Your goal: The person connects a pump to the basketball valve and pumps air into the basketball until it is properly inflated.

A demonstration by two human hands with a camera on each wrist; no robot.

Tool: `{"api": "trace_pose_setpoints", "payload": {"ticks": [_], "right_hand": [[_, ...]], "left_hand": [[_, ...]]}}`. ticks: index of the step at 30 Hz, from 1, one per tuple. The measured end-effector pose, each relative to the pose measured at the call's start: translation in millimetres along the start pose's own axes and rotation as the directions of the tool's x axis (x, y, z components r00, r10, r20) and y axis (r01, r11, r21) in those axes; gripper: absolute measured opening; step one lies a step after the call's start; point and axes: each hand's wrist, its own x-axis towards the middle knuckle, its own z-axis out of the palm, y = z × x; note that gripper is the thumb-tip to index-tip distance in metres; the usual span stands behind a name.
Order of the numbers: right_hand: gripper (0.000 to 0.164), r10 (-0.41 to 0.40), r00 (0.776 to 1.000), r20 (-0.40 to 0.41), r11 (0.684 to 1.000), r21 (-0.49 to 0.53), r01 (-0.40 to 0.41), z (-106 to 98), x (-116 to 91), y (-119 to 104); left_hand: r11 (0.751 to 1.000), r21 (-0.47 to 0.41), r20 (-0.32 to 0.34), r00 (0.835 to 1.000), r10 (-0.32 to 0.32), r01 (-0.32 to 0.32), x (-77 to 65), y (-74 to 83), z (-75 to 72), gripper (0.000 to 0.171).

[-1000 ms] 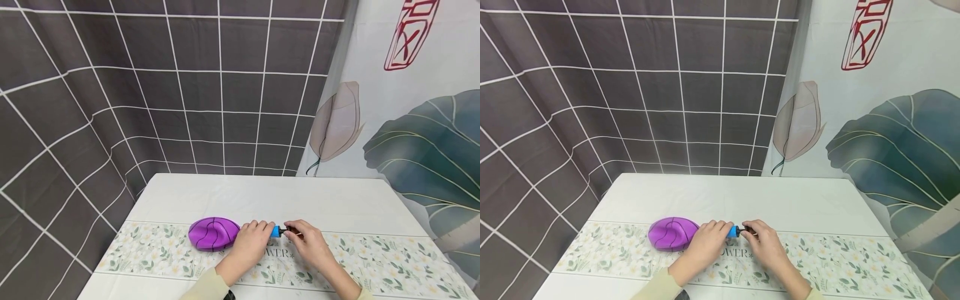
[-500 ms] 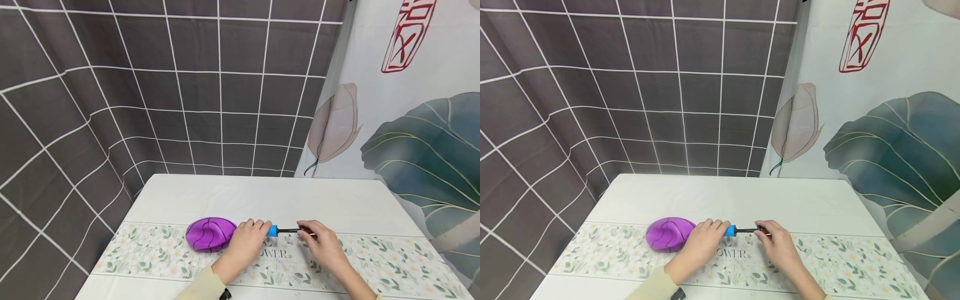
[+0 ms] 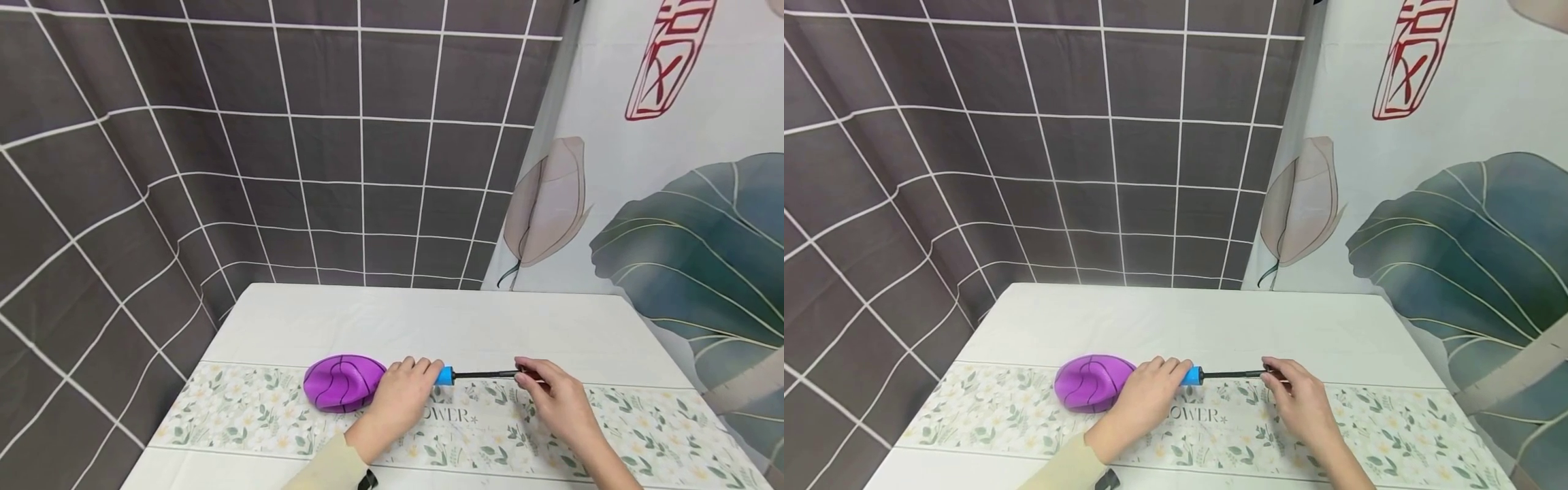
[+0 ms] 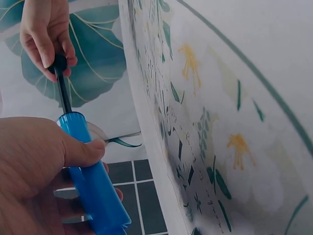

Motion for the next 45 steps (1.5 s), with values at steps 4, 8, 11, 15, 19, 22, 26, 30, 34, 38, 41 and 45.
{"api": "trace_pose_setpoints", "payload": {"ticks": [4, 8, 11, 15, 19, 22, 26, 30, 34, 38, 41, 45], "right_hand": [[0.028, -0.056, 0.997, -0.048, 0.998, 0.008, 0.056, 3.7, -0.4, -1.7], [0.03, -0.11, 0.991, -0.076, 0.994, 0.004, 0.111, 12.2, -0.4, -7.0], [0.029, -0.096, 0.993, -0.074, 0.995, 0.014, 0.097, 21.1, -0.8, -13.5], [0.028, -0.063, 0.996, -0.068, 0.998, 0.025, 0.065, 35.5, -1.5, -24.4], [0.027, -0.049, 0.998, -0.034, 0.998, 0.043, 0.05, 49.8, -1.9, -35.8], [0.026, -0.045, 0.999, 0.001, 0.997, 0.06, 0.045, 58.2, -1.8, -43.1], [0.026, -0.031, 0.999, 0.039, 0.996, 0.081, 0.028, 62.9, -1.4, -48.4], [0.026, -0.031, 0.999, 0.042, 0.995, 0.091, 0.027, 59.4, -1.8, -46.2], [0.026, -0.055, 0.998, -0.001, 0.996, 0.077, 0.055, 47.4, -1.2, -36.4], [0.026, -0.025, 0.999, -0.03, 0.998, 0.049, 0.027, 29.3, -0.5, -25.1], [0.026, 0.009, 1.0, -0.021, 1.0, 0.022, -0.009, 16.4, -1.5, -17.9], [0.027, 0.03, 0.999, -0.035, 0.999, -0.012, -0.03, 6.5, -3.8, -10.8]], "left_hand": [[1.0, 0.014, 0.007, 1.0, 0.02, -0.02, -0.4, 0.4, -1.1, 0.058], [0.999, 0.032, -0.003, 0.999, 0.038, -0.038, -0.8, -0.6, -2.4, 0.057], [0.998, 0.038, -0.022, 0.999, 0.041, -0.04, -0.5, -1.4, -3.3, 0.057], [0.998, 0.041, -0.028, 0.999, 0.044, -0.043, -0.2, -0.9, -3.8, 0.058], [0.998, 0.041, -0.012, 0.999, 0.045, -0.045, -0.2, 0.8, -4.0, 0.059], [0.998, 0.032, -0.01, 0.999, 0.046, -0.046, -0.4, 1.2, -3.5, 0.058], [0.999, 0.018, -0.029, 0.998, 0.046, -0.046, -1.1, -0.6, -2.3, 0.058], [0.999, 0.003, -0.046, 0.998, 0.044, -0.044, -2.3, -4.0, -0.7, 0.062], [0.999, -0.004, -0.058, 0.998, 0.04, -0.04, -2.6, -6.2, 0.5, 0.058], [0.999, 0.008, -0.072, 0.997, 0.032, -0.032, -2.3, -7.2, 1.4, 0.047], [1.0, 0.007, -0.066, 0.997, 0.031, -0.03, -2.5, -7.7, 1.8, 0.044], [1.0, -0.002, -0.055, 0.998, 0.024, -0.024, -2.6, -7.8, 2.0, 0.044]]}}
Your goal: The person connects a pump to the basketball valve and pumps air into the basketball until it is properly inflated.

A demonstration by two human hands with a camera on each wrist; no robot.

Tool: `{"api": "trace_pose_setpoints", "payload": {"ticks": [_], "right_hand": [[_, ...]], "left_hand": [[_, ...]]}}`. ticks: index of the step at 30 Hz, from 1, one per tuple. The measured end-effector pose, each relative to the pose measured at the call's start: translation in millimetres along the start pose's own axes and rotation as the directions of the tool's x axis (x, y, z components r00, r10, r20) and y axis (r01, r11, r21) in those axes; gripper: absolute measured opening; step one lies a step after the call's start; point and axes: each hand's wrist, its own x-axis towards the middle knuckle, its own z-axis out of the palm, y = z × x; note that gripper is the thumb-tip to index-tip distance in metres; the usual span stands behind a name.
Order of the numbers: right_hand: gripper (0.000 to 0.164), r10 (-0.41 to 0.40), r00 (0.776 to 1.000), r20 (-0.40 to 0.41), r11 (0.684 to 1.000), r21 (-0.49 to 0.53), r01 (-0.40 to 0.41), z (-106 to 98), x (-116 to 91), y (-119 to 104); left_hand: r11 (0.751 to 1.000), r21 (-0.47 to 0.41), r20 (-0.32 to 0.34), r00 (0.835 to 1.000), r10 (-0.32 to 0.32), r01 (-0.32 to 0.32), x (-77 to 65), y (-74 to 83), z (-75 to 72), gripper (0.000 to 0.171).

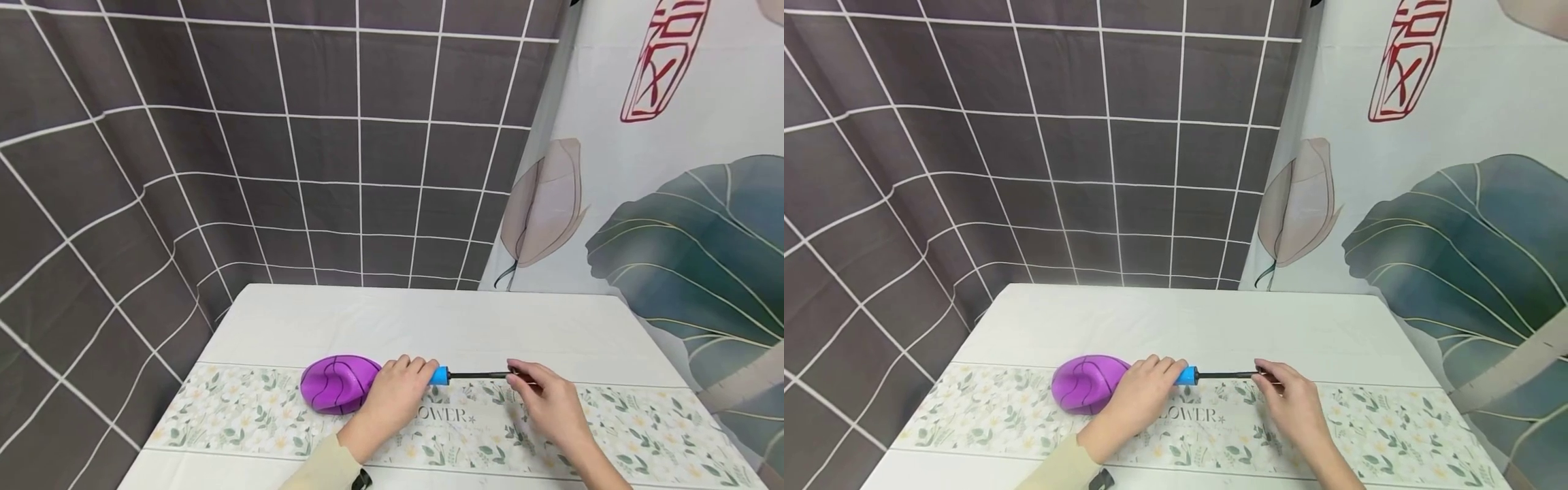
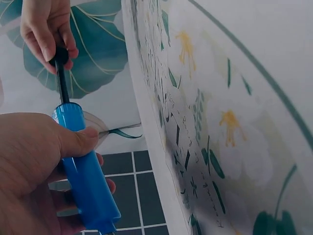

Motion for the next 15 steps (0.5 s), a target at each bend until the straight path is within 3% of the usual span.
{"api": "trace_pose_setpoints", "payload": {"ticks": [9, 15], "right_hand": [[0.027, 0.009, 0.991, -0.133, 1.0, 0.021, -0.006, 13.6, -5.6, -5.2], [0.028, 0.005, 0.995, -0.1, 0.998, 0.064, 0.001, 32.6, -6.3, -20.2]], "left_hand": [[1.0, 0.01, 0.018, 1.0, -0.003, 0.003, 1.5, 1.8, -2.7, 0.047], [1.0, 0.012, 0.016, 1.0, 0.002, -0.003, 1.1, 1.4, -4.0, 0.048]]}}
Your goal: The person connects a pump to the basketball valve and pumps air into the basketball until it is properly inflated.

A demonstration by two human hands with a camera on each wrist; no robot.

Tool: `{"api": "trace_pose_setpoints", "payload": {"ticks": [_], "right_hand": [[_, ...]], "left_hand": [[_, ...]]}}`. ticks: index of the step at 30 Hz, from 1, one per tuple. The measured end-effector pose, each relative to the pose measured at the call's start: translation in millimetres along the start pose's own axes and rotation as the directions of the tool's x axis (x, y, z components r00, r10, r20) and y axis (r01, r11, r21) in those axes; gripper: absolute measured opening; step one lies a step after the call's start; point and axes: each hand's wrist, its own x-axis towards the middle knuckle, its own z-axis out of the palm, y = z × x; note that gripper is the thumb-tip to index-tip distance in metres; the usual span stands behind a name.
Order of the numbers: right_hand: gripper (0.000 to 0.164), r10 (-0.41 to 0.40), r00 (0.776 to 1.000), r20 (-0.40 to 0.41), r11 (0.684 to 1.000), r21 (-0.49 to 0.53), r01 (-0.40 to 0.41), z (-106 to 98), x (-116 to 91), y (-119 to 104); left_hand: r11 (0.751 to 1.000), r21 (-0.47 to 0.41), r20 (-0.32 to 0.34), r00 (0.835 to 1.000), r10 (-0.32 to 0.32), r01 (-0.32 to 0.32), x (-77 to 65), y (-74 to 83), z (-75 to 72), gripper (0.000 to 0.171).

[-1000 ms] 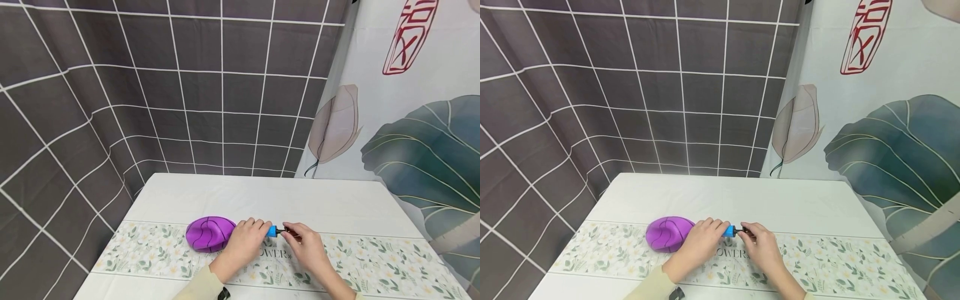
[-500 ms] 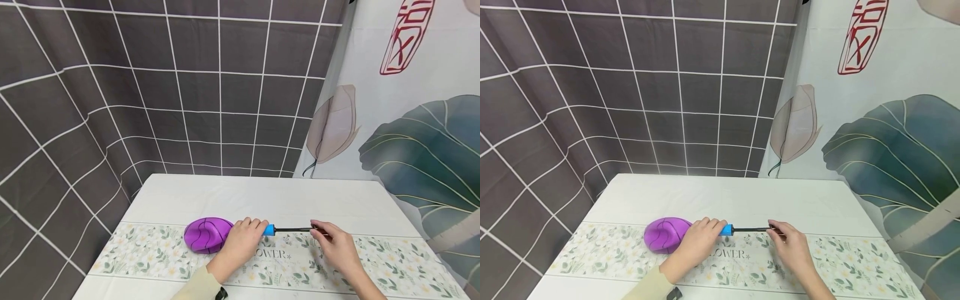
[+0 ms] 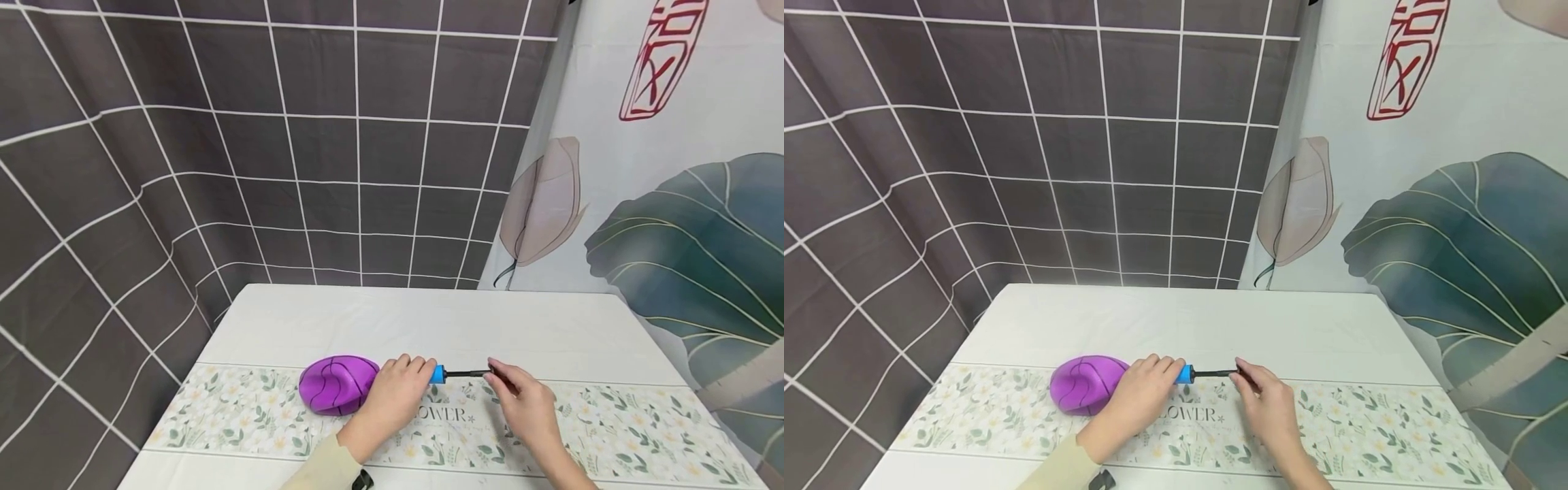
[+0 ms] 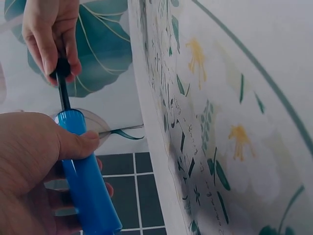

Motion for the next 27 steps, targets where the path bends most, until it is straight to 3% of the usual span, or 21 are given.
{"api": "trace_pose_setpoints", "payload": {"ticks": [8, 12, 19, 27], "right_hand": [[0.027, 0.016, 0.994, 0.109, 0.996, 0.087, -0.026, 27.1, -1.9, -16.8], [0.026, 0.035, 0.987, 0.157, 0.994, 0.096, -0.05, 28.2, -0.8, -20.1], [0.027, 0.123, 0.978, 0.166, 0.989, 0.054, -0.134, 4.9, 5.1, -6.3], [0.027, 0.104, 0.986, 0.134, 0.994, -0.03, -0.101, -27.8, 8.4, 15.3]], "left_hand": [[1.0, 0.006, 0.008, 1.0, 0.007, -0.007, -1.6, 1.7, -0.8, 0.055], [1.0, -0.014, 0.01, 1.0, 0.005, -0.005, -2.2, 1.3, -0.2, 0.054], [1.0, -0.03, -0.038, 0.999, -0.008, 0.007, -1.3, -2.5, -0.3, 0.045], [1.0, -0.02, -0.065, 0.998, -0.001, 0.0, -3.8, -6.8, 0.1, 0.044]]}}
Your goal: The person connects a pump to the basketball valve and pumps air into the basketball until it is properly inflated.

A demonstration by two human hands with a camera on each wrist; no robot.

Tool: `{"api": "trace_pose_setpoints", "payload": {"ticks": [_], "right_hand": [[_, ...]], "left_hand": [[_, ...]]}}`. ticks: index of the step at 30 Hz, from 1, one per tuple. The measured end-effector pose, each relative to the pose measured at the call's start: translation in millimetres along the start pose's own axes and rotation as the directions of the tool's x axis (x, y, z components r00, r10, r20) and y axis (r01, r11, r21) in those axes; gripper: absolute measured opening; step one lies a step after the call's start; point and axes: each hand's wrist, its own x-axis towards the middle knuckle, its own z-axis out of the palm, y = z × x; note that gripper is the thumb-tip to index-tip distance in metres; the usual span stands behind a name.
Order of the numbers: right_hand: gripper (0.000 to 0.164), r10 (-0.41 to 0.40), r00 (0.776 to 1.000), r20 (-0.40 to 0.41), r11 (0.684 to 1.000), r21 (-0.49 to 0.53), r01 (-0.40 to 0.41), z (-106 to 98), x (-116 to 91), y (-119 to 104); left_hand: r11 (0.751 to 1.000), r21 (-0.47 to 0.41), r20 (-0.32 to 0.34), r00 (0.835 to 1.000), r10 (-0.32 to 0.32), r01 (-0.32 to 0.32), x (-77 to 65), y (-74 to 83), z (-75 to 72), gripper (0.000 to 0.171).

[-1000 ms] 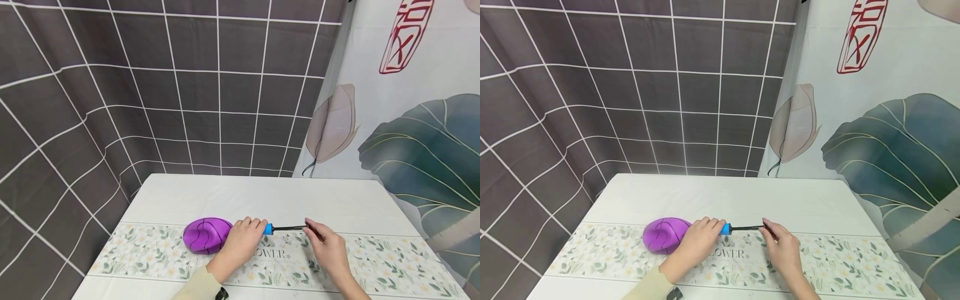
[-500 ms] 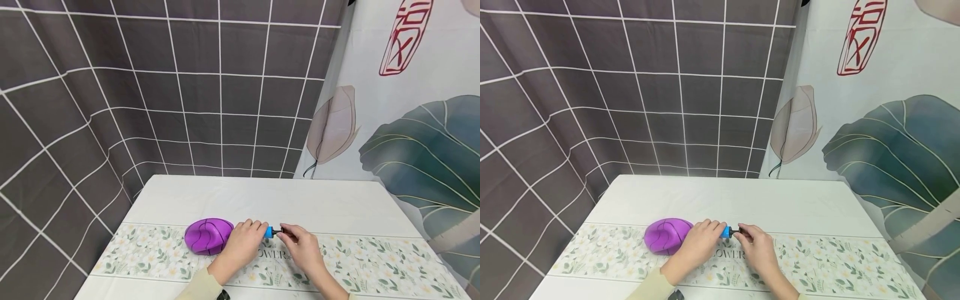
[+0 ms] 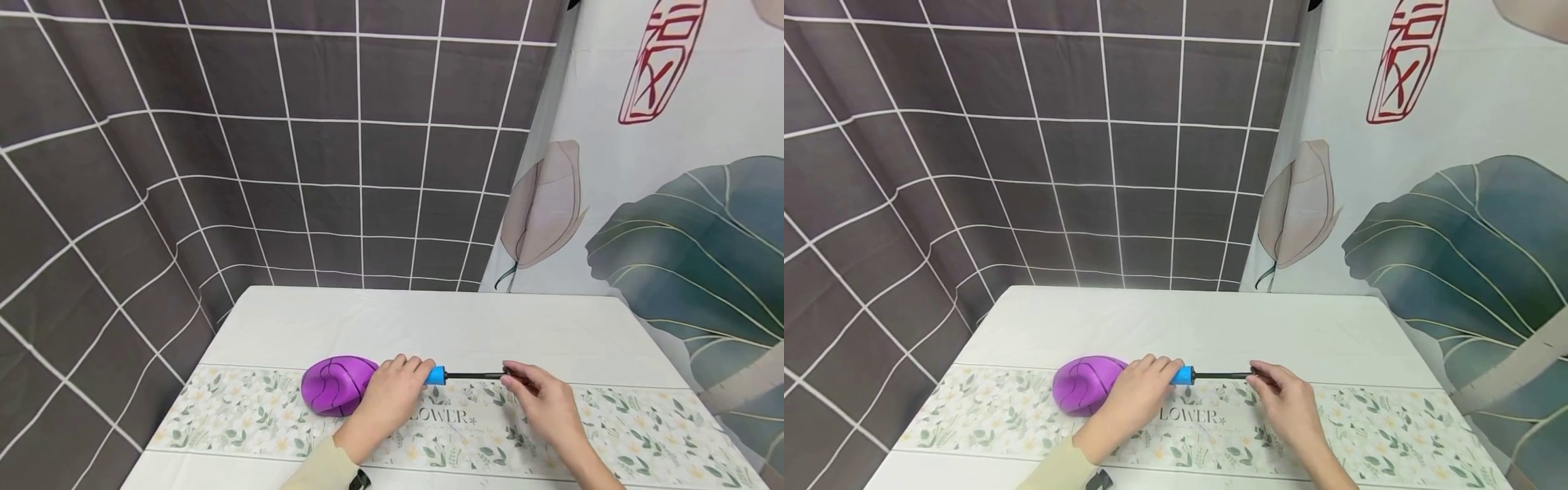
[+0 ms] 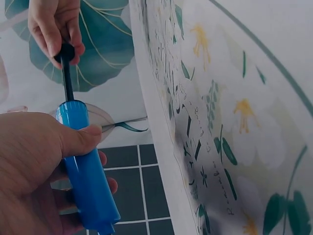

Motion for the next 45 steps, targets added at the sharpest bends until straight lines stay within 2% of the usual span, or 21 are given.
{"api": "trace_pose_setpoints", "payload": {"ticks": [4, 8, 16, 23, 28, 35, 41, 45], "right_hand": [[0.028, -0.004, 1.0, -0.011, 1.0, -0.008, 0.004, -6.0, 0.1, 5.9], [0.027, -0.029, 0.999, -0.027, 1.0, 0.003, 0.029, -2.8, 0.1, 4.3], [0.026, -0.017, 1.0, 0.005, 0.998, 0.054, 0.017, 22.1, -1.8, -15.0], [0.025, -0.005, 0.998, 0.058, 0.995, 0.1, -0.001, 49.4, -1.8, -35.4], [0.025, 0.01, 0.994, 0.108, 0.994, 0.11, -0.022, 56.8, -2.0, -42.6], [0.026, 0.045, 0.99, 0.133, 0.989, 0.134, -0.063, 39.8, -2.3, -32.5], [0.027, 0.051, 0.995, 0.084, 0.997, 0.052, -0.056, 11.6, -1.6, -14.0], [0.028, 0.028, 0.998, 0.056, 1.0, 0.012, -0.029, -3.1, -1.8, -5.2]], "left_hand": [[1.0, -0.004, 0.004, 1.0, -0.001, 0.001, -0.5, 0.0, 0.7, 0.044], [1.0, 0.005, 0.024, 1.0, -0.008, 0.007, -0.4, 0.6, 0.0, 0.043], [1.0, 0.024, 0.035, 0.999, -0.006, 0.005, 1.0, 2.3, -3.9, 0.043], [1.0, 0.012, 0.075, 0.997, -0.013, 0.012, 2.4, 7.1, -5.6, 0.042], [1.0, 0.006, 0.063, 0.998, -0.018, 0.018, 0.2, 7.2, -5.1, 0.043], [1.0, -0.02, 0.049, 0.999, -0.011, 0.012, -1.7, 3.9, -3.3, 0.044], [1.0, -0.021, 0.048, 0.999, -0.019, 0.02, -2.6, 2.6, -3.7, 0.045], [1.0, -0.01, 0.034, 0.999, -0.019, 0.02, -2.9, 1.9, -4.9, 0.043]]}}
